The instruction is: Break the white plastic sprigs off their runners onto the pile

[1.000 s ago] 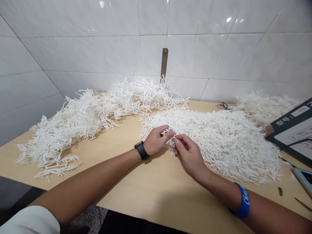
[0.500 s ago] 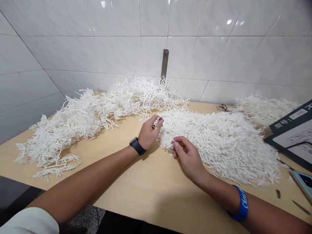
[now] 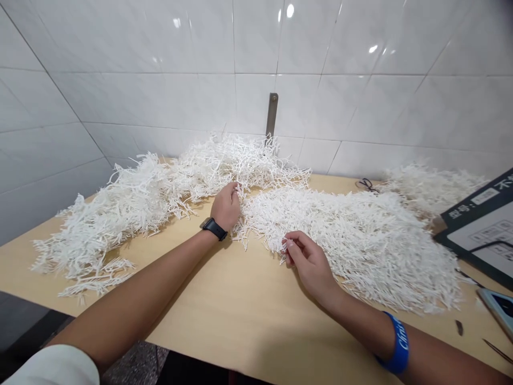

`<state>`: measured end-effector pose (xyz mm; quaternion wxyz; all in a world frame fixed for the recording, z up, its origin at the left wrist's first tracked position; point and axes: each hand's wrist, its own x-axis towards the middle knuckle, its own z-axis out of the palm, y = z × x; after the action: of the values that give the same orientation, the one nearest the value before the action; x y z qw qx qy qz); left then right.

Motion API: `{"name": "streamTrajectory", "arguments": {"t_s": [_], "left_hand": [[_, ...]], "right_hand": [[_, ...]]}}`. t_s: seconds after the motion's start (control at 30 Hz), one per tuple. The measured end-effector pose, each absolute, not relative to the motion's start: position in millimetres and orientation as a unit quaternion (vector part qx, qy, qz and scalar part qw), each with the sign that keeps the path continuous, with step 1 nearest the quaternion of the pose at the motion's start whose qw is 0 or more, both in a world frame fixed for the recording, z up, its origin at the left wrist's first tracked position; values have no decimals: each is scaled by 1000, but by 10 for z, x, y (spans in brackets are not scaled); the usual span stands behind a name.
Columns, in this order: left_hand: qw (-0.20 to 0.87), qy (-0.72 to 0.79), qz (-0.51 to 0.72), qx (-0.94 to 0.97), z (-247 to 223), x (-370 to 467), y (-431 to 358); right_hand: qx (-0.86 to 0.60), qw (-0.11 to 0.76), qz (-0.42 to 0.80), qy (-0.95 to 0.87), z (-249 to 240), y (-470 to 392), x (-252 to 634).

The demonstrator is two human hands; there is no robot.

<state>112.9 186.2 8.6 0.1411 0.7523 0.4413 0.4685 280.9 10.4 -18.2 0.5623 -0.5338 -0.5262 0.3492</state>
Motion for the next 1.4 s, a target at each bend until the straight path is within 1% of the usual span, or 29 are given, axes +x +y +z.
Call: {"name": "streamTrajectory", "arguments": {"t_s": [0.23, 0.53, 0.63, 0.8, 0.97, 1.13, 1.27, 1.4], "left_hand": [[156, 389, 469, 777, 166, 1228, 1581], [247, 267, 402, 841, 134, 1345, 1314], [299, 225, 378, 847, 132, 1385, 1219], [348, 172, 304, 870, 127, 1416, 1104], [327, 150, 255, 897, 87, 1412, 1096], [278, 157, 285, 904, 84, 1429, 1078], [235, 163, 280, 917, 77, 1453, 1054], [261, 198, 300, 896, 51, 1502, 1000]], "right_hand": [[-540, 563, 337, -527, -165, 107, 2811], [-539, 570, 343, -517, -161, 122, 2804], [-537, 581, 334, -512, -164, 130, 2815], [-519, 598, 327, -515, -154, 128, 2822], [-512, 604, 329, -515, -140, 128, 2809], [-527, 575, 325, -535, -132, 121, 2807], [-560, 539, 306, -550, -111, 125, 2814], [-564, 531, 305, -553, -81, 145, 2808]]}}
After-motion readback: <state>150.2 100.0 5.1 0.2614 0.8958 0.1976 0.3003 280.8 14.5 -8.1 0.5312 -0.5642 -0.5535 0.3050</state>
